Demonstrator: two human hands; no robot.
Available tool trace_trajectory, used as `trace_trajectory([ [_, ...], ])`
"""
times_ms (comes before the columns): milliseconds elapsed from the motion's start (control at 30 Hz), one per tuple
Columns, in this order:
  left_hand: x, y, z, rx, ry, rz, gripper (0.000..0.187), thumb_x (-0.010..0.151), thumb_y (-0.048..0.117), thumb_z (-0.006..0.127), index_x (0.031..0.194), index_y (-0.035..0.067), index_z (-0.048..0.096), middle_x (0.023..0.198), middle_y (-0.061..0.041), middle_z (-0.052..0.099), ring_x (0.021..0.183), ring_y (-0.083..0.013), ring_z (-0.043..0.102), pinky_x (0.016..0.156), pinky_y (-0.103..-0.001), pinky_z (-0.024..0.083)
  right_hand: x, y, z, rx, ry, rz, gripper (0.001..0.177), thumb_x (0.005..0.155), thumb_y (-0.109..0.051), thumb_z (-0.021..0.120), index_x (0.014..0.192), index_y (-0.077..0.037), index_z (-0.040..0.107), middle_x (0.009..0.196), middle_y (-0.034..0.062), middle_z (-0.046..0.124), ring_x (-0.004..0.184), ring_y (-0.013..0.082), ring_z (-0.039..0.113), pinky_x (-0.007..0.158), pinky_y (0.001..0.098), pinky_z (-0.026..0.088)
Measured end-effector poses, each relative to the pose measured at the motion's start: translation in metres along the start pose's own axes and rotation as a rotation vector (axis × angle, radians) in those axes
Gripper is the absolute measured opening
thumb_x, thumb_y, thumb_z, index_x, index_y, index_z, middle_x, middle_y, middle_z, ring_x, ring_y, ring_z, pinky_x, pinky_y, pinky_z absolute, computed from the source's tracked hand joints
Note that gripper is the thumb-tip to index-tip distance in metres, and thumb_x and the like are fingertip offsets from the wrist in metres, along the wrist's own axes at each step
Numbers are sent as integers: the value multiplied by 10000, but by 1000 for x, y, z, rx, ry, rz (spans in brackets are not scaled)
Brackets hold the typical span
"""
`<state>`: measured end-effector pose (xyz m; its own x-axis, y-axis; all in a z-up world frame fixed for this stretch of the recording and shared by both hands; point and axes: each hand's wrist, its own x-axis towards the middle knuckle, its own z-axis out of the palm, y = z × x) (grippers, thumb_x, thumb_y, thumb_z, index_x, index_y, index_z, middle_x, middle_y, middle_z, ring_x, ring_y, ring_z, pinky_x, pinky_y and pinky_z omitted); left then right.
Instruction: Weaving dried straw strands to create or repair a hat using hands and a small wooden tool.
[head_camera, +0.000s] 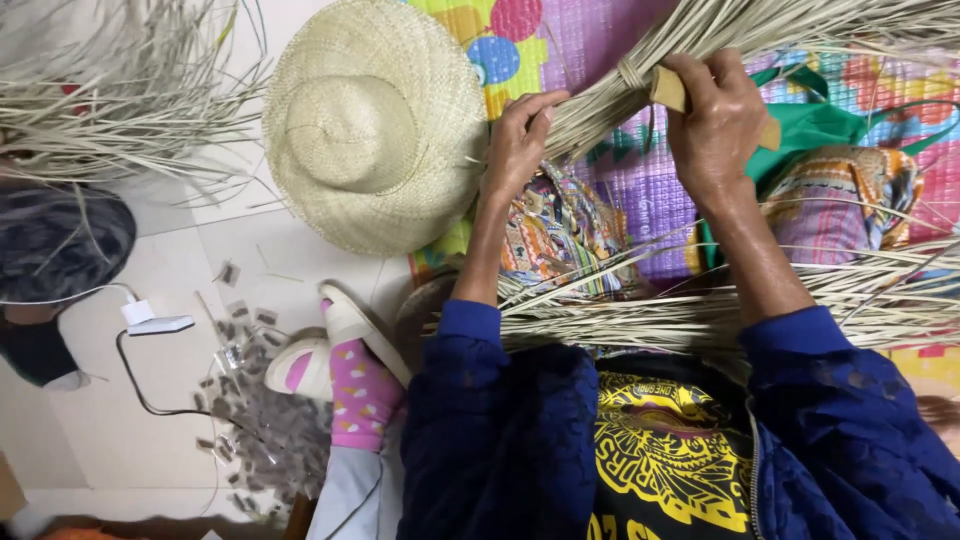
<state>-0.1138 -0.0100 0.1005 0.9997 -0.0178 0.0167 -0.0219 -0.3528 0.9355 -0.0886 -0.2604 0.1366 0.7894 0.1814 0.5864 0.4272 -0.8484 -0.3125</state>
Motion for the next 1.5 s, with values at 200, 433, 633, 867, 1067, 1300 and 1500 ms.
trace_trajectory([
  [200,10,-3,-1,-94,-44,-58,268,958,107,588,1199,118,705,1244,-103,713,1138,-240,684,996,-430,595,13,4,-8,-199,-11,-79,133,975,-201,920,1087,-200,847,886,-31,567,630,65,470,459,220,437],
  [433,12,9,-4,-71,-101,-178,286,955,57,589,1198,140,714,1286,-86,704,879,-146,582,782,-321,536,15,10,-3,-356,-129,-186,42,1012,-272,852,1046,-255,834,868,-53,494,638,52,462,508,224,459],
  [633,10,5,-6,-51,-143,-170,260,986,121,558,1195,157,707,1322,-81,677,1177,-250,677,1034,-444,574,20,11,-6,-484,-168,-257,22,1071,-262,788,1085,-254,803,891,-54,511,687,44,500,586,230,484],
  [867,14,1,-2,-79,-168,-186,279,979,83,560,1216,135,697,1360,-109,655,1198,-258,664,1059,-458,556,33,16,-10,-501,-259,-340,23,1046,-277,767,1039,-278,790,872,-46,566,698,38,568,508,192,503],
  [1067,14,8,-1,-31,-172,-193,279,957,84,573,1189,121,724,1295,-107,687,1086,-237,705,940,-380,616,39,17,-16,-304,-459,-290,119,1033,-241,713,1001,-153,786,873,43,679,631,118,595,511,265,510],
  [1300,15,10,-1,29,-175,-184,299,943,73,576,1200,126,720,1299,-103,699,1085,-222,711,962,-391,605,48,12,-7,-453,-631,-291,217,1082,-329,668,927,-233,785,848,-5,632,501,23,430,355,183,402],
  [1500,15,2,2,35,-162,-149,303,942,28,596,1206,118,716,1281,-109,713,736,-112,654,692,-262,613,46,9,-16,-400,-430,-396,178,1021,-320,739,901,-192,763,829,-37,641,568,30,553,506,214,514],
])
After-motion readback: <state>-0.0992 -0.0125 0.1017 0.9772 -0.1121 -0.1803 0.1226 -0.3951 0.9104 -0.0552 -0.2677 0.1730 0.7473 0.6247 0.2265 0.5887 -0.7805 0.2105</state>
